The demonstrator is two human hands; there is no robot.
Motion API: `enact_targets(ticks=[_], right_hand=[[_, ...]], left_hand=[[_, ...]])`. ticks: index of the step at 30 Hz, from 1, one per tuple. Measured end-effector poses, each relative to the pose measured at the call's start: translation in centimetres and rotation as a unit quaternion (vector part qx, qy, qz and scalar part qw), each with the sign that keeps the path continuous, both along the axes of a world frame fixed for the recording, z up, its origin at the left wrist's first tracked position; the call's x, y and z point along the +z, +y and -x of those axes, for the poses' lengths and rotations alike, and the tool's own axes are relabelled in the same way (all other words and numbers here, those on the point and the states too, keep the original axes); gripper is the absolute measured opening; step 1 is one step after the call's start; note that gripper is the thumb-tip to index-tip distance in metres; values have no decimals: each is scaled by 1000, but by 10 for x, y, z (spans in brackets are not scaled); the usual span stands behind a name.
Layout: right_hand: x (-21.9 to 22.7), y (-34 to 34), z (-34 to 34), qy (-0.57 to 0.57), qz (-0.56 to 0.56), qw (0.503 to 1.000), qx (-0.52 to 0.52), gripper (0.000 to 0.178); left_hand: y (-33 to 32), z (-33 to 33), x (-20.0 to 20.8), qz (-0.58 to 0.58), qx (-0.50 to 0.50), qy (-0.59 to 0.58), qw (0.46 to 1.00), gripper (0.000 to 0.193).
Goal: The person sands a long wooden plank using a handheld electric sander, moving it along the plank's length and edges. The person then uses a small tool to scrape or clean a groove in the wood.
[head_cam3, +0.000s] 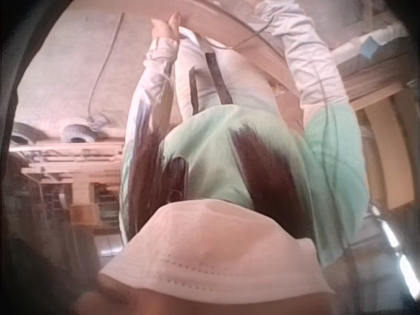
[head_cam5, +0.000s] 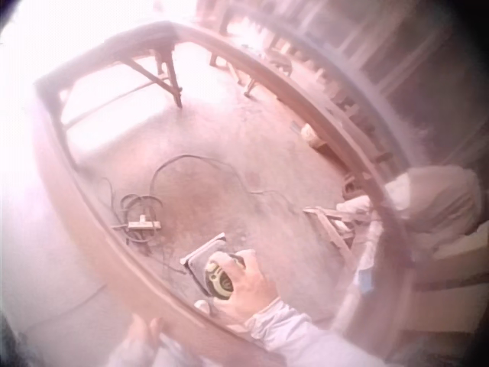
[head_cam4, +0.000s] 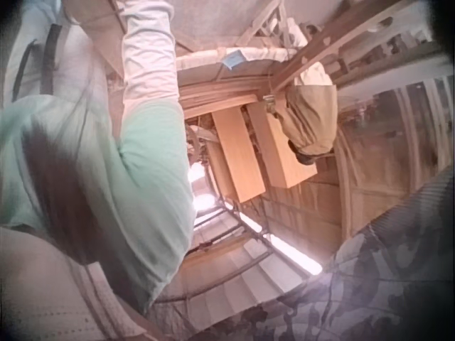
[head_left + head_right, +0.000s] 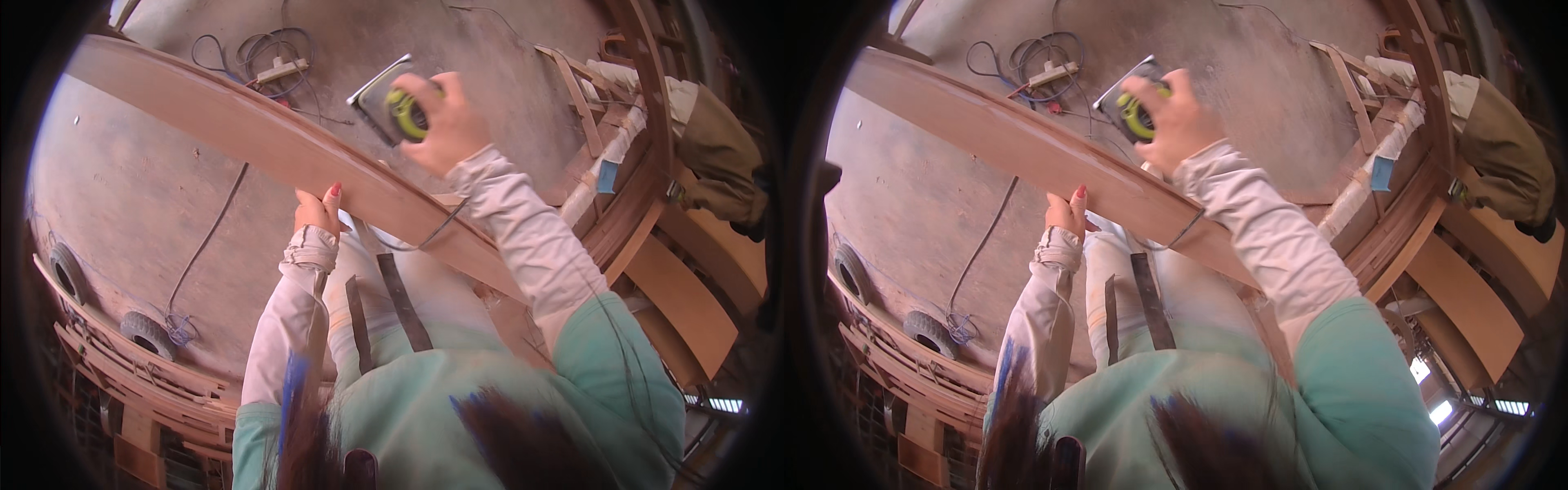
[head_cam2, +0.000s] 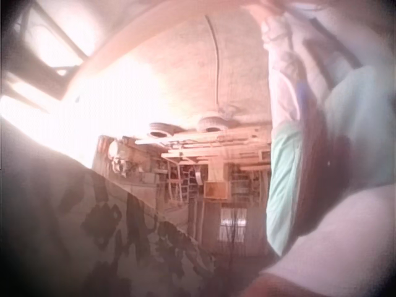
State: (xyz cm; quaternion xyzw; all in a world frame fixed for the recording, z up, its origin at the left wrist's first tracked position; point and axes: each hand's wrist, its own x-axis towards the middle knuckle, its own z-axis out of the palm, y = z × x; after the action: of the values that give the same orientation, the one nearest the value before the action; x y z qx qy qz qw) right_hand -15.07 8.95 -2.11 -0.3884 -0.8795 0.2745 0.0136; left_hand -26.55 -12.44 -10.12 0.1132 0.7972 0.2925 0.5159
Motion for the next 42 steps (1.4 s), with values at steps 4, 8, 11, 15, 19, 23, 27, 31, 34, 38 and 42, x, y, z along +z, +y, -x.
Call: enact_targets(ticks=[4,8,11,15,19,23,27,31,34,38,42], right_hand=[[20,7,-41,17,8,1000,-1,64],[27,-19,-80,-25,40,998,43,69],[23,-40,-99,-58,60,994,68,68],[18,-43,-108,-34,46,995,87,72],[11,-39,-97,-29,51,992,109,72],[7,-33,-77,-25,57,991,120,69],[6,-30,-55,-42,68,990,118,68],[2,-33,-70,-40,63,989,128,69],[6,-34,-93,-47,82,988,120,69],[3,-34,-93,-27,63,989,128,70],[5,-32,-43,-31,70,990,121,71]], left_hand=[[4,1,12,8,15,-1,1000,70],[4,-2,9,-4,30,-1,1000,68],[4,0,8,-2,29,-8,1000,69],[4,2,6,2,21,-9,1000,70],[5,-1,9,-13,30,-5,999,71],[3,-3,4,-17,30,-9,999,72],[6,-1,7,-22,31,-12,999,73],[5,0,7,-19,34,-14,999,72],[5,2,8,-17,31,-17,999,73],[6,-2,10,-13,30,-10,999,74],[7,-2,11,-2,29,-11,1000,75]])
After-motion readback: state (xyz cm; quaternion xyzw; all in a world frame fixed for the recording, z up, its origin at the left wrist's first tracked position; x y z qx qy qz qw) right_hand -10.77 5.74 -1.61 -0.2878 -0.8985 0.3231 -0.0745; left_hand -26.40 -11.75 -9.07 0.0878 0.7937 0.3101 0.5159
